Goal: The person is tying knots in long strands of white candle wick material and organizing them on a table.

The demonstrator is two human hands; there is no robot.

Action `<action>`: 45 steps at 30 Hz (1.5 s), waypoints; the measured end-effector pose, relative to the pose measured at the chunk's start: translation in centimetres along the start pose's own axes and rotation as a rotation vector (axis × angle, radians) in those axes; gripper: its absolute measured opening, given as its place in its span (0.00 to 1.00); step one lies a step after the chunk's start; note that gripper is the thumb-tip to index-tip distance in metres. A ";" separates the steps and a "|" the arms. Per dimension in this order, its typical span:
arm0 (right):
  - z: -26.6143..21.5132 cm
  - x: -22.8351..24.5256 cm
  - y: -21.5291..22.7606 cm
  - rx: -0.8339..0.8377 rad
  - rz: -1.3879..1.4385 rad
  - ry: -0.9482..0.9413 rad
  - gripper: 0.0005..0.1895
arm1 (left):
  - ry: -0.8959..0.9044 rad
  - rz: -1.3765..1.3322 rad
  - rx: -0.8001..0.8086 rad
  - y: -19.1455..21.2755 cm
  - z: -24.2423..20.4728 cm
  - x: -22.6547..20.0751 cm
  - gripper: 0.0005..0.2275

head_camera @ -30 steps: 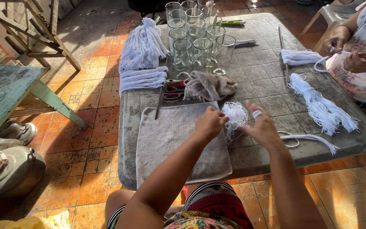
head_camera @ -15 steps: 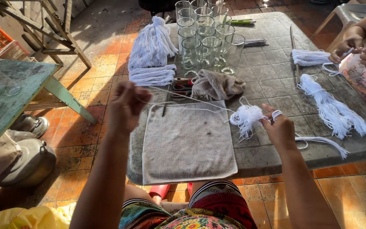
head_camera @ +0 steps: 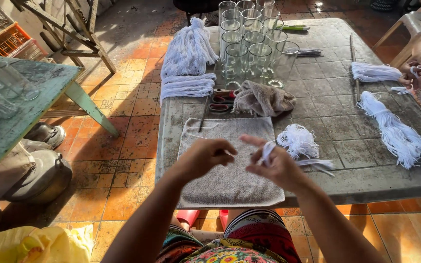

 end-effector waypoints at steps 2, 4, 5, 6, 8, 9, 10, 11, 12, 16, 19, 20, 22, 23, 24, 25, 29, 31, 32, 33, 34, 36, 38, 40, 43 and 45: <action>0.9 -1.7 -1.0 -0.008 0.101 -0.001 0.27 | -0.002 -0.024 -0.022 -0.2 0.4 -1.2 0.08; 1.2 -2.8 -1.4 -0.013 0.203 -0.007 0.20 | -0.001 -0.053 -0.045 -0.4 0.9 -0.6 0.08; 1.0 -3.0 -1.1 -0.065 0.249 0.011 0.15 | -0.013 -0.063 -0.080 -0.3 1.1 0.4 0.08; 1.0 -3.1 -0.7 -0.116 0.295 0.032 0.11 | -0.025 -0.071 -0.117 0.0 1.3 1.4 0.08; 0.8 -2.4 -1.0 -0.106 0.183 0.001 0.07 | -0.027 -0.034 -0.107 -0.8 0.9 -0.6 0.14; 0.8 -2.1 -1.1 -0.102 0.072 -0.026 0.05 | -0.032 0.007 -0.093 -1.1 0.8 -1.7 0.21; 1.0 -1.5 -1.3 -0.100 0.073 -0.028 0.05 | -0.029 0.004 -0.094 -2.0 1.1 -1.3 0.21; 1.2 -0.2 -1.3 -0.147 -0.175 0.061 0.12 | -0.140 -0.077 -0.030 -3.1 1.5 -1.3 0.26; 1.4 1.2 -1.2 -0.193 -0.427 0.153 0.20 | -0.255 -0.156 0.031 -4.1 1.9 -1.4 0.32; -1.9 -1.8 3.3 -0.409 -0.238 0.068 0.08 | -0.047 -0.041 -0.053 -2.6 2.9 4.7 0.09; -5.0 -2.8 6.3 -0.559 -0.040 -0.084 0.06 | 0.210 0.069 0.032 -1.0 0.7 7.2 0.14; -5.8 -4.0 7.0 -0.620 0.029 -0.107 0.06 | 0.298 0.121 0.037 -0.3 -0.2 8.2 0.15; -7.0 -6.2 7.9 -0.675 0.100 -0.130 0.06 | 0.391 0.172 0.039 0.4 -1.5 10.9 0.16; -7.4 -7.2 8.2 -0.693 0.107 -0.157 0.07 | 0.465 0.194 0.029 0.6 -2.0 12.8 0.14; -7.9 -8.4 8.4 -0.709 0.116 -0.188 0.09 | 0.541 0.213 0.021 0.6 -2.5 14.7 0.13; -8.1 -9.2 8.4 -0.702 0.119 -0.192 0.09 | 0.548 0.208 0.021 1.1 -3.3 14.4 0.13; -9.0 -11.6 9.0 -0.784 0.224 -0.243 0.05 | 0.600 0.369 -0.149 3.3 -5.1 13.0 0.09; -9.1 -12.3 8.9 -0.809 0.264 -0.294 0.04 | 0.627 0.368 -0.186 3.2 -5.1 12.9 0.08; -9.2 -12.4 9.0 -0.822 0.266 -0.298 0.04 | 0.572 0.380 -0.223 3.1 -4.8 12.7 0.08; -9.2 -12.6 9.1 -0.835 0.269 -0.302 0.05 | 0.518 0.392 -0.260 3.0 -4.5 12.5 0.08; -9.2 -12.5 9.0 -0.835 0.270 -0.304 0.05 | 0.519 0.391 -0.258 2.6 -4.3 13.0 0.08; -9.3 -12.4 9.0 -0.828 0.259 -0.290 0.04 | 0.418 0.425 -0.270 1.8 -3.6 13.7 0.09; -9.3 -12.3 8.9 -0.826 0.255 -0.286 0.04 | 0.399 0.495 -0.276 0.9 -3.0 14.9 0.08; -9.2 -12.3 8.8 -0.823 0.250 -0.282 0.04 | 0.379 0.564 -0.282 0.4 -2.8 15.0 0.07; -9.1 -12.1 8.6 -0.831 0.215 -0.283 0.04 | 0.389 0.556 -0.230 0.5 -3.3 13.7 0.07; -9.1 -12.1 8.5 -0.831 0.208 -0.251 0.04 | 0.391 0.409 -0.177 0.5 -3.9 13.1 0.08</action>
Point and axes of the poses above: each hand's wrist, its own z-axis towards the middle knuckle, its own y-axis out of the back of the hand, x = y × z, the point moved 4 cm from there along z, towards the middle knuckle, and after that the axes turned 15 degrees about x, right-handed, at the moved point
